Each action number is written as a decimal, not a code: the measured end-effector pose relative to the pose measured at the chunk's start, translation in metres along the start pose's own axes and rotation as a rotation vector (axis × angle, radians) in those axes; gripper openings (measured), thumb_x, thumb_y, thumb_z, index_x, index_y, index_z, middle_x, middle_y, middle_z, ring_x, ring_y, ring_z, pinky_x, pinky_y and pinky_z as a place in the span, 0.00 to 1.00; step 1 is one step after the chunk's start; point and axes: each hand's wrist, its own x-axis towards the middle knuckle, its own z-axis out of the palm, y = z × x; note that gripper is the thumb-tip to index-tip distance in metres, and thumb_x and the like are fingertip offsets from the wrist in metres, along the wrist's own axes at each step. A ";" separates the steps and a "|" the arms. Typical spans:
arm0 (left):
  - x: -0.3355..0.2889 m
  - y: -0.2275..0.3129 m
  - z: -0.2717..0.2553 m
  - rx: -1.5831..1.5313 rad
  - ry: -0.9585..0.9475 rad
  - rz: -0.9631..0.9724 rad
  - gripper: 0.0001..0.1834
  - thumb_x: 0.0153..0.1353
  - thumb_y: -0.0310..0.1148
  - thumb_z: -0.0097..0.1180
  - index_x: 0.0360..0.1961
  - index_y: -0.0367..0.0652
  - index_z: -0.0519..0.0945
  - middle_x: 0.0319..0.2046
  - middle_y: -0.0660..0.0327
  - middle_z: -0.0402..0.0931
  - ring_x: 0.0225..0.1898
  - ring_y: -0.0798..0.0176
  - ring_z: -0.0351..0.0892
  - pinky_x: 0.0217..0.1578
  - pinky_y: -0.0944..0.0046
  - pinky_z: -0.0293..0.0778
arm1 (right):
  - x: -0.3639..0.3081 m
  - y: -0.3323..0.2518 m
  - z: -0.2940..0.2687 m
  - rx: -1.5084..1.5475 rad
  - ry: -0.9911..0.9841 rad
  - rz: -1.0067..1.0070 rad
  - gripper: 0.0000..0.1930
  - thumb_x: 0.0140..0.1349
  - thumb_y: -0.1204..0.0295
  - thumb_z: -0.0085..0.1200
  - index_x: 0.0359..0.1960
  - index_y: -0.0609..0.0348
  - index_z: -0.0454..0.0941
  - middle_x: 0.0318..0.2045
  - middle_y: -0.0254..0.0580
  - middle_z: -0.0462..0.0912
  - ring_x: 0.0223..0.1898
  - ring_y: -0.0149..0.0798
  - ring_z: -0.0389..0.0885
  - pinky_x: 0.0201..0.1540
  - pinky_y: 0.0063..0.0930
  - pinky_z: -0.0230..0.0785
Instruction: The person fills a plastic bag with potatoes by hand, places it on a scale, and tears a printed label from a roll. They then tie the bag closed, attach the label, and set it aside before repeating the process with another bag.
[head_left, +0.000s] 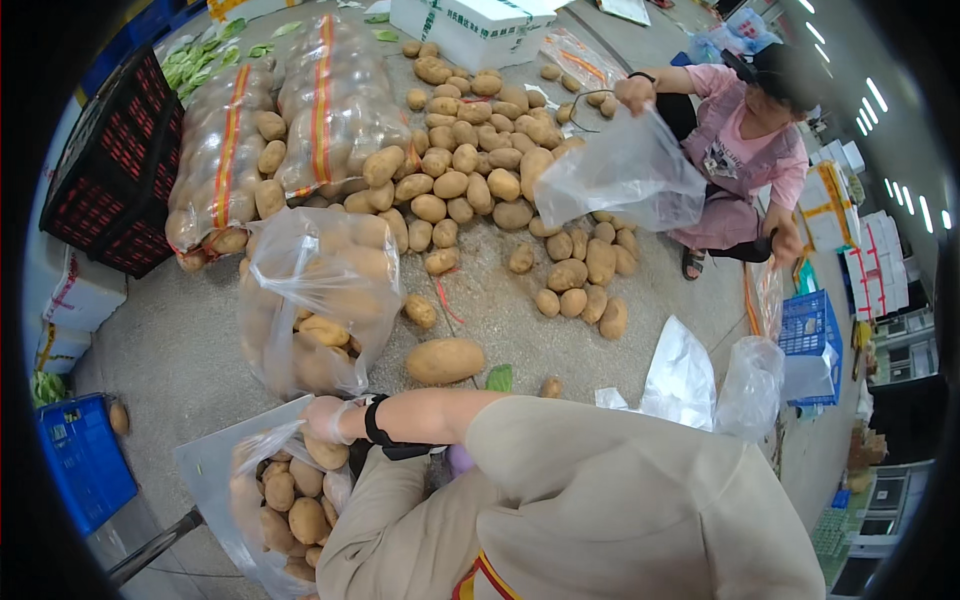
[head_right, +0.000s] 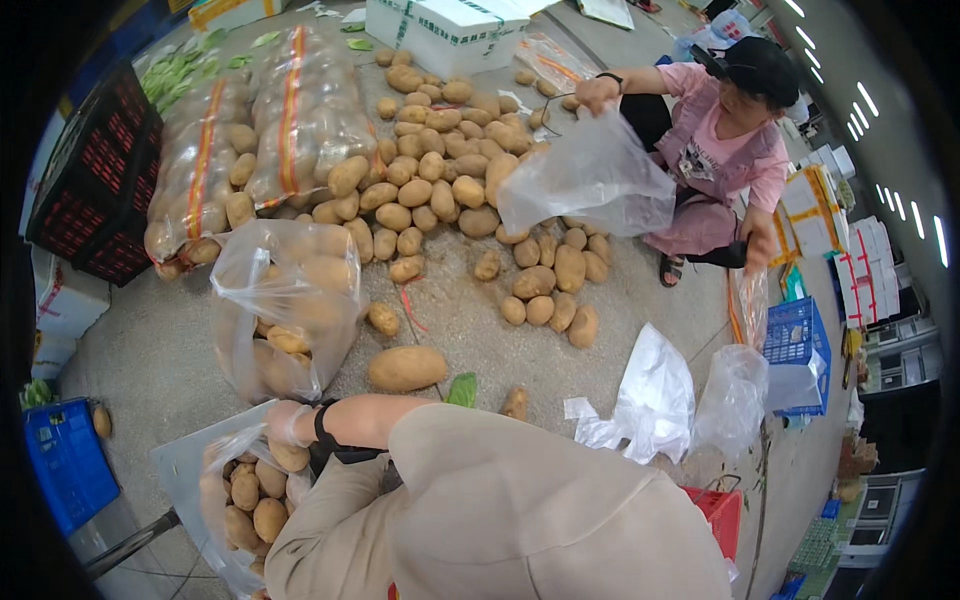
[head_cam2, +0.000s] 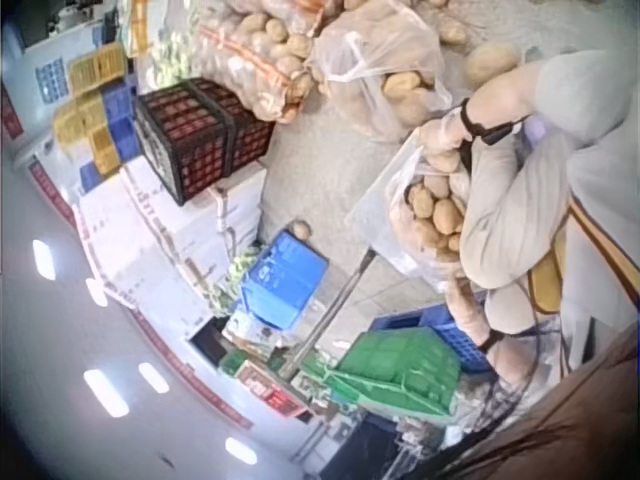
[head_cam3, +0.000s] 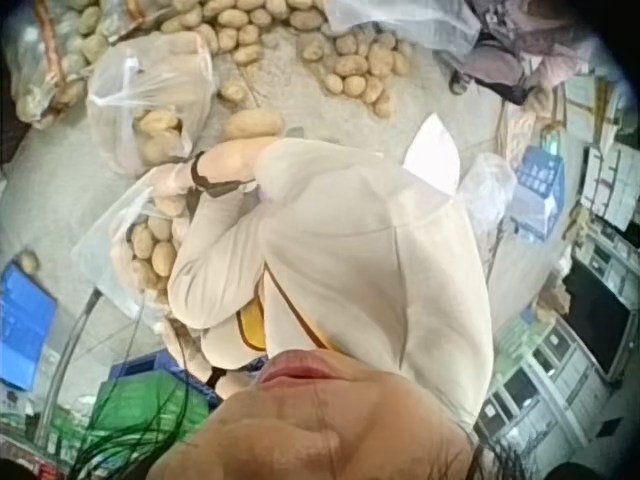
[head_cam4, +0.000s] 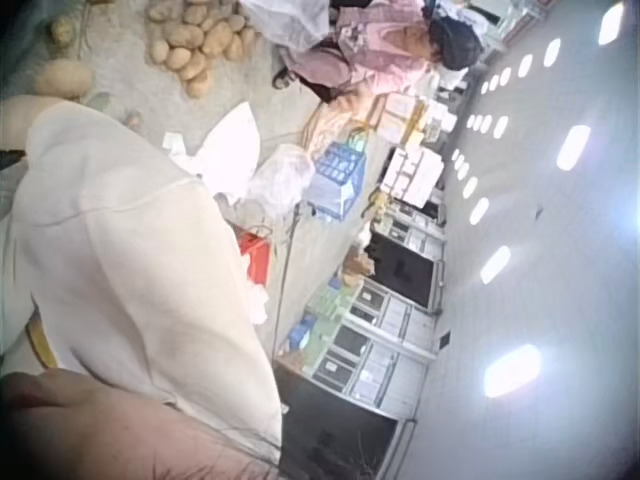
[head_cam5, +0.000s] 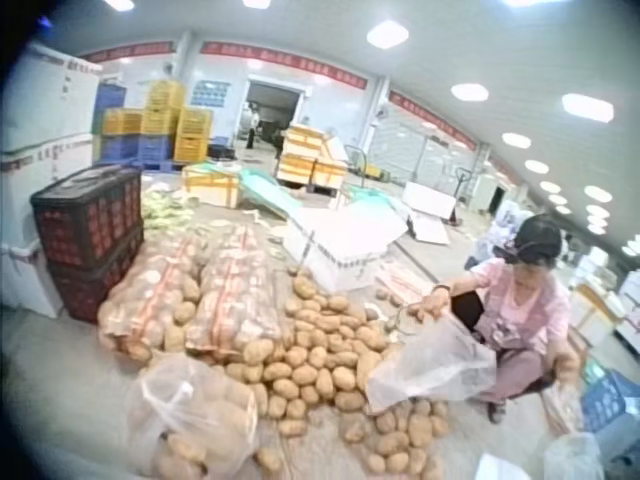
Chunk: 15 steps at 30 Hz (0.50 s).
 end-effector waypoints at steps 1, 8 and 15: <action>-0.003 0.002 0.000 -0.074 -0.036 0.042 0.26 0.64 0.44 0.46 0.56 0.34 0.67 0.51 0.53 0.69 0.51 0.58 0.68 0.53 0.58 0.63 | 0.007 0.002 0.004 0.004 -0.002 -0.004 0.12 0.55 0.68 0.47 0.36 0.57 0.80 0.36 0.54 0.80 0.40 0.52 0.79 0.44 0.40 0.70; 0.008 0.003 -0.037 -0.275 0.136 0.548 0.14 0.63 0.32 0.40 0.18 0.47 0.63 0.16 0.69 0.59 0.20 0.73 0.57 0.33 0.69 0.62 | 0.033 -0.002 0.002 -0.310 -0.092 -0.354 0.11 0.54 0.71 0.43 0.27 0.62 0.80 0.29 0.53 0.80 0.28 0.48 0.77 0.34 0.40 0.70; -0.005 0.012 -0.107 -0.739 0.142 0.464 0.14 0.65 0.34 0.41 0.19 0.51 0.62 0.13 0.72 0.50 0.16 0.72 0.52 0.31 0.66 0.62 | 0.005 -0.170 -0.102 0.223 -0.304 -0.283 0.11 0.59 0.68 0.48 0.29 0.62 0.79 0.19 0.38 0.77 0.24 0.30 0.75 0.28 0.26 0.68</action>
